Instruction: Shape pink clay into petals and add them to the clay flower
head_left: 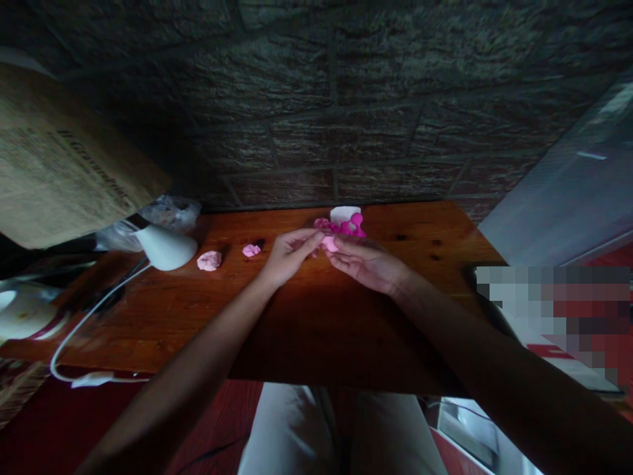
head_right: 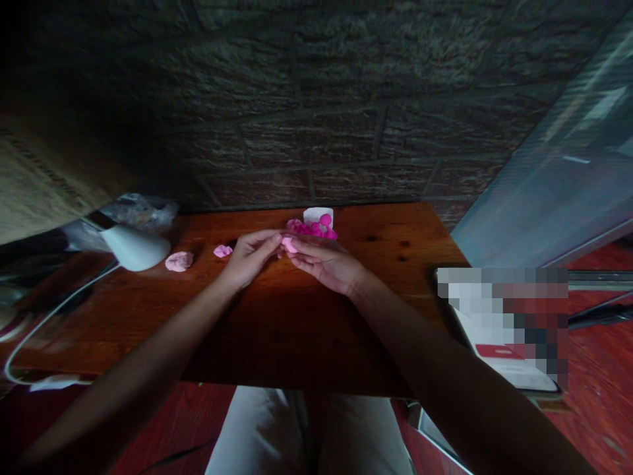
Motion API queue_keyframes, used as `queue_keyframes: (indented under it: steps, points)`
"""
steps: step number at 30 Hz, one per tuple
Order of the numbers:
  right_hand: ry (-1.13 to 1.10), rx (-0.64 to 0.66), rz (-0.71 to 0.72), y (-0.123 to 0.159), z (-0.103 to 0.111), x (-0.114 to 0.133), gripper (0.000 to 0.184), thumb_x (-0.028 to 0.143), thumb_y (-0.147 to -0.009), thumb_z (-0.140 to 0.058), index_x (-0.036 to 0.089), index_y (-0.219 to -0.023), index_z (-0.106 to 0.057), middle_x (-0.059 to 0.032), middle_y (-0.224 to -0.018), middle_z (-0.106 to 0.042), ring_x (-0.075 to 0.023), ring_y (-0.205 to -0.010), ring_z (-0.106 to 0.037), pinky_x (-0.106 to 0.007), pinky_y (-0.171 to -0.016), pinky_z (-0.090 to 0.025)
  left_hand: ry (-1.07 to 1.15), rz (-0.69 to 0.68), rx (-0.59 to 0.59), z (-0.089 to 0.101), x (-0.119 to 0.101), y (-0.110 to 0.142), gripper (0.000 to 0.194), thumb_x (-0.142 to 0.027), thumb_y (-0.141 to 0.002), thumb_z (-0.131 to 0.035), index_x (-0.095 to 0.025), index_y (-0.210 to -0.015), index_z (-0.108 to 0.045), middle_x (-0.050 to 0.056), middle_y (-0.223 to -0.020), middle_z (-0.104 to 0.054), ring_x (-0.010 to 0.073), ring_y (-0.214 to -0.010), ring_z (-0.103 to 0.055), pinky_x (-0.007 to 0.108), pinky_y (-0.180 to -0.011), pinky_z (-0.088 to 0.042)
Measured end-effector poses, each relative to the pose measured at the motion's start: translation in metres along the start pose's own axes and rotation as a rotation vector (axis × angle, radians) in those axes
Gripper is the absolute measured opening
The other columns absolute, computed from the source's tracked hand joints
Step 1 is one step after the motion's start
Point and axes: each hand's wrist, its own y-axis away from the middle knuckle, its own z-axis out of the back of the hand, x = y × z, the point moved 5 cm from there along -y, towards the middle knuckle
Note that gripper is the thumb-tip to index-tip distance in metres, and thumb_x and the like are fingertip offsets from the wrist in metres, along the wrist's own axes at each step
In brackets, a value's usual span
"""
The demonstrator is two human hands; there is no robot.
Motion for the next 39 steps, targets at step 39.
queue_keyframes:
  steps: [39]
  points:
    - [0.183, -0.092, 0.097, 0.000, -0.001, -0.005, 0.034, 0.044, -0.060, -0.093, 0.025, -0.084, -0.079, 0.0006, -0.087, -0.076, -0.0132, -0.083, -0.065, -0.026, -0.077, -0.049, -0.373, -0.278, -0.056, -0.012, -0.006, 0.012, 0.035, -0.030, -0.079, -0.082, -0.017, -0.112, -0.076, 0.011, -0.113, -0.079, 0.0229, -0.101, -0.076, 0.036, -0.095, -0.059]
